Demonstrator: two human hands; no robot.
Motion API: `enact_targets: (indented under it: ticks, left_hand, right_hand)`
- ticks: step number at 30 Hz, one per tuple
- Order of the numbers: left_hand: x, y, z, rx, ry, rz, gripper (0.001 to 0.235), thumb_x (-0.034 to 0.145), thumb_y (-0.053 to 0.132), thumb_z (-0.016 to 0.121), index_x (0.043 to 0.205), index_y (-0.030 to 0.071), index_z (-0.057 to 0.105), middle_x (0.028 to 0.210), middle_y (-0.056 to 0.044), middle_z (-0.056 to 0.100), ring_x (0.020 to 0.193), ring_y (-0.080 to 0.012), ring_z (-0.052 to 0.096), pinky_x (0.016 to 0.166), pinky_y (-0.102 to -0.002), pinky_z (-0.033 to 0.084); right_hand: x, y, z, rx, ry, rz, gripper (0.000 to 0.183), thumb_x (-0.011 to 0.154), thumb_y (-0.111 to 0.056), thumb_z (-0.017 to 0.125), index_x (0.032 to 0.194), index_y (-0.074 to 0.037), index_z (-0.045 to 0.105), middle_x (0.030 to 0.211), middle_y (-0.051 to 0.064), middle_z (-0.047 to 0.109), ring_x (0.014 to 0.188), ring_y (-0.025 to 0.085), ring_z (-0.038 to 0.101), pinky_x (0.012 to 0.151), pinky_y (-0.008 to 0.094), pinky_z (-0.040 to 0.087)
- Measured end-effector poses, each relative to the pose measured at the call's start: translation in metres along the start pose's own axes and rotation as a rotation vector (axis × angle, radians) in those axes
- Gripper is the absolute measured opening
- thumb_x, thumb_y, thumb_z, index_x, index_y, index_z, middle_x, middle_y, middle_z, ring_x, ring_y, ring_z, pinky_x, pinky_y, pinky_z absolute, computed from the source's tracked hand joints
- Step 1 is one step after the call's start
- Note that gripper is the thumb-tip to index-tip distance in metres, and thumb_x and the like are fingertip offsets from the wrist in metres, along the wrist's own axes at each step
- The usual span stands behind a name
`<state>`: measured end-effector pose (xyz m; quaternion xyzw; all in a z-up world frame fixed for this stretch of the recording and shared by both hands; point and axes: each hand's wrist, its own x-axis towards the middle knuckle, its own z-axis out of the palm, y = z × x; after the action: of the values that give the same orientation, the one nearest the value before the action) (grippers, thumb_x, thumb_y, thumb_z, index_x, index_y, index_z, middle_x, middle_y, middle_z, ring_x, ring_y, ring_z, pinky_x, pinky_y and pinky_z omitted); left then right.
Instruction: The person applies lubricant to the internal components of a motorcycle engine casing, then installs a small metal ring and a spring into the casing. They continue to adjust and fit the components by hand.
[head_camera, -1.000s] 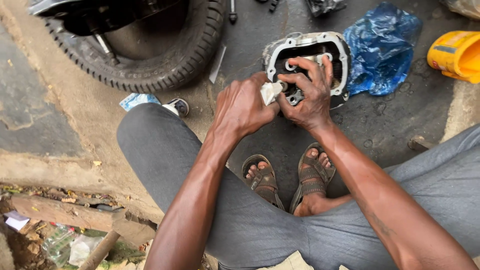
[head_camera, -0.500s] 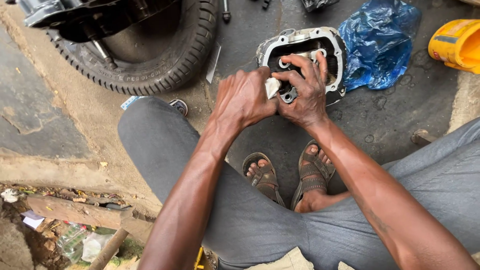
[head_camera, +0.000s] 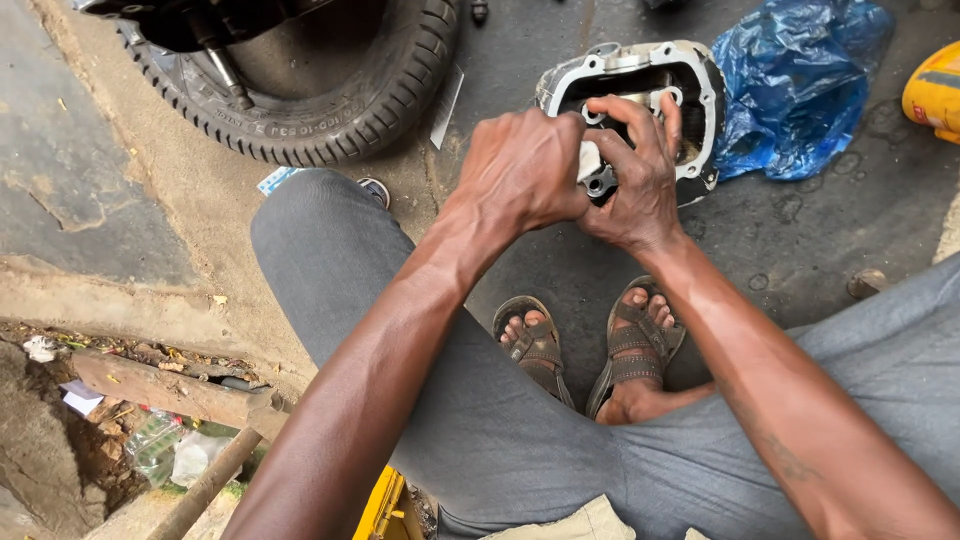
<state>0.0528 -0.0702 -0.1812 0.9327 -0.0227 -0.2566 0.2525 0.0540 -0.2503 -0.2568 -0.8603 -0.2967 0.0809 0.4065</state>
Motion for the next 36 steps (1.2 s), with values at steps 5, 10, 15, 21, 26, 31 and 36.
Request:
enact_targets:
  ticks: [5, 10, 15, 21, 26, 31, 36]
  left_hand:
    - [0.002, -0.003, 0.002, -0.046, 0.079, 0.036, 0.019, 0.062, 0.015, 0.069, 0.075, 0.002, 0.065, 0.049, -0.012, 0.058, 0.039, -0.0203, 0.052, 0.037, -0.039, 0.04]
    - [-0.003, -0.004, -0.002, 0.029, 0.276, 0.177, 0.039, 0.054, 0.022, 0.075, 0.088, 0.002, 0.07, 0.057, -0.018, 0.061, 0.045, -0.0271, 0.054, 0.041, -0.042, 0.044]
    - [0.001, 0.006, -0.018, -0.011, -0.184, -0.12, 0.041, 0.066, 0.012, 0.065, 0.105, 0.003, 0.067, 0.058, -0.014, 0.064, 0.047, -0.0245, 0.06, 0.048, -0.044, 0.051]
    - [0.001, 0.002, -0.022, -0.031, -0.206, -0.093, 0.046, 0.069, 0.015, 0.067, 0.114, 0.006, 0.065, 0.059, -0.013, 0.064, 0.048, -0.0231, 0.059, 0.051, -0.043, 0.052]
    - [0.004, -0.006, -0.014, -0.03, -0.333, -0.124, 0.05, 0.07, 0.011, 0.065, 0.119, 0.005, 0.062, 0.062, -0.01, 0.064, 0.049, -0.0207, 0.061, 0.047, -0.041, 0.055]
    - [0.011, -0.011, -0.011, -0.062, -0.345, -0.093, 0.048, 0.071, 0.016, 0.069, 0.116, 0.004, 0.06, 0.063, -0.011, 0.064, 0.049, -0.0203, 0.06, 0.049, -0.039, 0.054]
    - [0.006, -0.01, -0.007, -0.027, -0.384, -0.065, 0.052, 0.076, 0.026, 0.072, 0.122, 0.007, 0.056, 0.072, -0.015, 0.069, 0.062, -0.0293, 0.068, 0.056, -0.045, 0.057]
  right_hand:
    - [0.005, 0.027, -0.014, 0.115, 0.082, 0.097, 0.042, 0.085, -0.028, 0.067, 0.121, -0.005, 0.067, 0.136, 0.013, 0.059, 0.138, 0.032, 0.053, 0.125, 0.054, 0.037]
    - [0.012, 0.047, -0.016, -0.097, 0.314, 0.8, 0.086, 0.086, -0.069, 0.079, 0.13, -0.001, 0.053, 0.125, 0.022, 0.06, 0.118, 0.038, 0.057, 0.096, 0.054, 0.045]
    - [0.034, 0.041, -0.025, -0.175, 0.166, 0.908, 0.086, 0.08, -0.072, 0.077, 0.126, -0.001, 0.056, 0.114, 0.023, 0.067, 0.101, 0.039, 0.066, 0.083, 0.055, 0.051]
    - [0.038, 0.041, -0.028, -0.173, 0.047, 0.877, 0.095, 0.077, -0.074, 0.078, 0.127, 0.004, 0.057, 0.098, 0.026, 0.072, 0.087, 0.041, 0.073, 0.074, 0.053, 0.058]
    - [0.033, 0.044, -0.023, -0.221, 0.016, 0.86, 0.099, 0.075, -0.073, 0.083, 0.125, 0.009, 0.058, 0.094, 0.03, 0.071, 0.085, 0.042, 0.072, 0.069, 0.053, 0.058]
    - [0.037, 0.053, -0.02, -0.216, 0.04, 0.848, 0.092, 0.074, -0.066, 0.084, 0.12, 0.009, 0.06, 0.097, 0.028, 0.072, 0.084, 0.041, 0.073, 0.071, 0.053, 0.058]
    - [0.037, 0.048, -0.021, -0.214, 0.074, 0.964, 0.089, 0.073, -0.064, 0.084, 0.122, 0.006, 0.063, 0.103, 0.028, 0.072, 0.09, 0.043, 0.072, 0.076, 0.053, 0.057]
